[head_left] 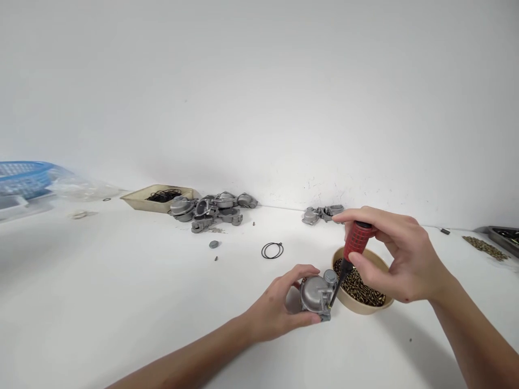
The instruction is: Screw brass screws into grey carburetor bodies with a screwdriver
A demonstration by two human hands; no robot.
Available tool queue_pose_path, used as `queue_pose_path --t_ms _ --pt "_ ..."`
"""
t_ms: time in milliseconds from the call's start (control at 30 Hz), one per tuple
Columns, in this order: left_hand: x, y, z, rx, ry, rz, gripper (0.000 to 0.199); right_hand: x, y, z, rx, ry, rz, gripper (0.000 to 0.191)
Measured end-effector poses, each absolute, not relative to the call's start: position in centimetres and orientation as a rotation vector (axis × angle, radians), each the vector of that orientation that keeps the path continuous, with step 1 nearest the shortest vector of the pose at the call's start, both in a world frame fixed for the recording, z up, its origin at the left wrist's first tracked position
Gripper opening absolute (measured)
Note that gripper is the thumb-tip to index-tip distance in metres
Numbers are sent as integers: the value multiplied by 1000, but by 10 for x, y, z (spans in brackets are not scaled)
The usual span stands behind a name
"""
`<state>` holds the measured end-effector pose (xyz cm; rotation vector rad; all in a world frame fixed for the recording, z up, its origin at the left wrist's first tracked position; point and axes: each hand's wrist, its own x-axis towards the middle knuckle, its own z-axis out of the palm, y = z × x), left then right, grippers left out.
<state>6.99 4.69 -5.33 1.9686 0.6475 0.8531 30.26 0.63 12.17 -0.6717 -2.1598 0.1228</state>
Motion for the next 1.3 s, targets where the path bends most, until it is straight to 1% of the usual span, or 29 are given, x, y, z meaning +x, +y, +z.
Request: queue_pose_path --t_ms 333,767,933,1067,1300 --pt "70 47 -51 1936 597 878 63 303 13 116 -678 -2181 146 49" --pt "70 48 -55 1937 570 894 65 303 16 113 -708 -2157 237 52" --pt "71 50 -61 1938 547 925 66 309 14 115 -727 -2156 410 54" --pt "71 49 -58 1934 547 938 66 312 13 117 -636 -2184 598 56" --pt "70 44 -48 1902 520 917 59 312 11 117 -614 -2155 729 53"
